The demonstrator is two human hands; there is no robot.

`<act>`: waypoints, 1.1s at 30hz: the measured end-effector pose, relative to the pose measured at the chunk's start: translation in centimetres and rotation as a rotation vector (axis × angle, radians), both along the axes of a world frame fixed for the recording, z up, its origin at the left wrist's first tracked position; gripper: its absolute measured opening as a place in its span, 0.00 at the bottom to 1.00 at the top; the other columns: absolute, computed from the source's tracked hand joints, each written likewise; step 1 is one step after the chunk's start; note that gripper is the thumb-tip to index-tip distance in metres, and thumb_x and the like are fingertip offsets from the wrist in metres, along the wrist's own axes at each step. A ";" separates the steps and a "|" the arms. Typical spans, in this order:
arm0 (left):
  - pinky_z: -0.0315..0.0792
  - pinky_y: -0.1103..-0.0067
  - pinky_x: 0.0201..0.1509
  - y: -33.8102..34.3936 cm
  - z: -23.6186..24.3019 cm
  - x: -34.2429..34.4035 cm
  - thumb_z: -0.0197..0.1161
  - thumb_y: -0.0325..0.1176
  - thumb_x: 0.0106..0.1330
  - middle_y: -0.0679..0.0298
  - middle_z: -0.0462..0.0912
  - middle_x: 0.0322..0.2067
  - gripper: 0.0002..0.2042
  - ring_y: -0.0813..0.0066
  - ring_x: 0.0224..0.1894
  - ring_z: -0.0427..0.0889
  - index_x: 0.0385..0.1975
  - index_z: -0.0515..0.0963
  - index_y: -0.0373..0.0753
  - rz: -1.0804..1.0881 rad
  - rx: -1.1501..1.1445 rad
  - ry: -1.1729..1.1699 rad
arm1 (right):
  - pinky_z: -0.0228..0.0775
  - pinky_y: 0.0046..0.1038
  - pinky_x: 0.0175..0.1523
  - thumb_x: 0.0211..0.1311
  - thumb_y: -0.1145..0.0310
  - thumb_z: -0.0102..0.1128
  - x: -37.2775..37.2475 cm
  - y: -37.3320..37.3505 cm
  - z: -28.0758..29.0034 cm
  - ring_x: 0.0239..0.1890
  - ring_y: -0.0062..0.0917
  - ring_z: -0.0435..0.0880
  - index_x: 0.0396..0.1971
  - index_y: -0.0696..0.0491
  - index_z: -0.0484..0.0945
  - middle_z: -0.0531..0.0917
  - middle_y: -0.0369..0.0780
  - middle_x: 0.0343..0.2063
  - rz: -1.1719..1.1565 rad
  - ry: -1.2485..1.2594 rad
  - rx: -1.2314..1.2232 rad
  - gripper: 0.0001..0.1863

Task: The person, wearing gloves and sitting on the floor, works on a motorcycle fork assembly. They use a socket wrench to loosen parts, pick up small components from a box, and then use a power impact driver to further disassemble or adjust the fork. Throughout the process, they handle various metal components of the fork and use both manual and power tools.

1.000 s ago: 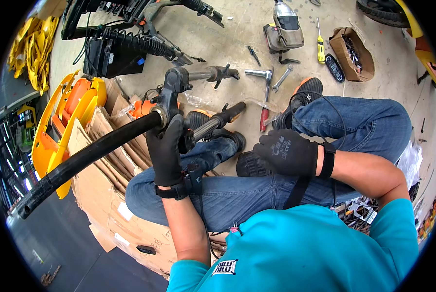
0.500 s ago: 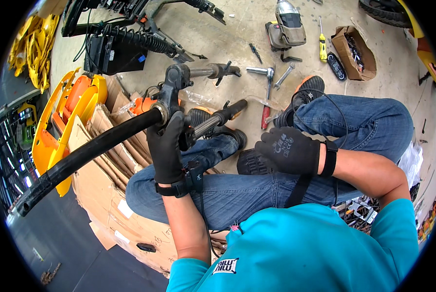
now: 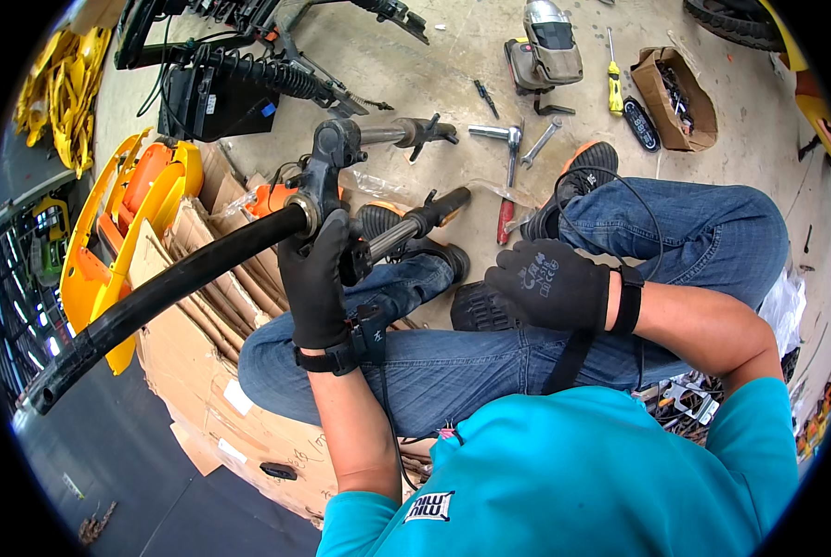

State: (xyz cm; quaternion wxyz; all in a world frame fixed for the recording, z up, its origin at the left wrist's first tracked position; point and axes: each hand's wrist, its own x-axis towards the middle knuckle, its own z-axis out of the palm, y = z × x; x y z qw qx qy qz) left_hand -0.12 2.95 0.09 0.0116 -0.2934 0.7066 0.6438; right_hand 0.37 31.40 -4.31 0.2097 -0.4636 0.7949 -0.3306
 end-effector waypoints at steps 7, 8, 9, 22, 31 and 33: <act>0.71 0.86 0.22 -0.2 -0.1 0.1 0.64 0.29 0.64 0.62 0.84 0.25 0.09 0.80 0.22 0.81 0.41 0.77 0.36 0.006 -0.007 -0.023 | 0.74 0.35 0.36 0.49 0.69 0.60 -0.3 -0.1 0.3 0.33 0.35 0.82 0.34 0.54 0.77 0.79 0.42 0.28 0.020 -0.019 0.039 0.11; 0.71 0.86 0.23 -0.3 -0.2 0.1 0.64 0.30 0.64 0.62 0.84 0.25 0.09 0.80 0.22 0.81 0.41 0.77 0.36 0.005 -0.007 -0.030 | 0.73 0.35 0.36 0.50 0.67 0.61 -0.2 -0.1 0.3 0.33 0.35 0.81 0.34 0.53 0.76 0.79 0.41 0.29 0.024 -0.024 0.048 0.11; 0.72 0.86 0.23 -0.2 -0.1 0.1 0.64 0.30 0.64 0.62 0.84 0.26 0.09 0.80 0.23 0.81 0.41 0.77 0.36 0.010 0.001 -0.030 | 0.72 0.35 0.37 0.51 0.66 0.61 -0.2 -0.1 0.3 0.33 0.35 0.80 0.34 0.53 0.75 0.78 0.41 0.29 0.028 -0.029 0.058 0.11; 0.74 0.86 0.28 0.3 0.6 0.1 0.64 0.30 0.63 0.62 0.84 0.28 0.11 0.79 0.28 0.84 0.43 0.77 0.35 0.005 0.032 -0.023 | 0.72 0.37 0.36 0.53 0.63 0.61 -0.1 0.0 -0.8 0.32 0.36 0.81 0.33 0.52 0.74 0.77 0.41 0.28 0.006 -0.011 0.029 0.11; 0.74 0.86 0.28 0.3 0.0 0.0 0.64 0.29 0.62 0.63 0.83 0.29 0.11 0.80 0.28 0.82 0.43 0.76 0.35 -0.059 -0.045 0.018 | 0.73 0.32 0.36 0.71 0.49 0.47 -5.8 -2.5 -7.2 0.27 0.27 0.81 0.32 0.55 0.77 0.80 0.40 0.22 -0.288 -0.691 0.137 0.22; 0.75 0.86 0.31 0.3 -0.1 0.1 0.64 0.28 0.61 0.63 0.82 0.30 0.12 0.79 0.30 0.83 0.44 0.76 0.34 -0.061 -0.064 0.028 | 0.76 0.26 0.35 0.71 0.46 0.45 -9.2 -3.8 -9.6 0.26 0.23 0.81 0.35 0.56 0.77 0.82 0.39 0.26 -0.388 -0.982 -0.107 0.25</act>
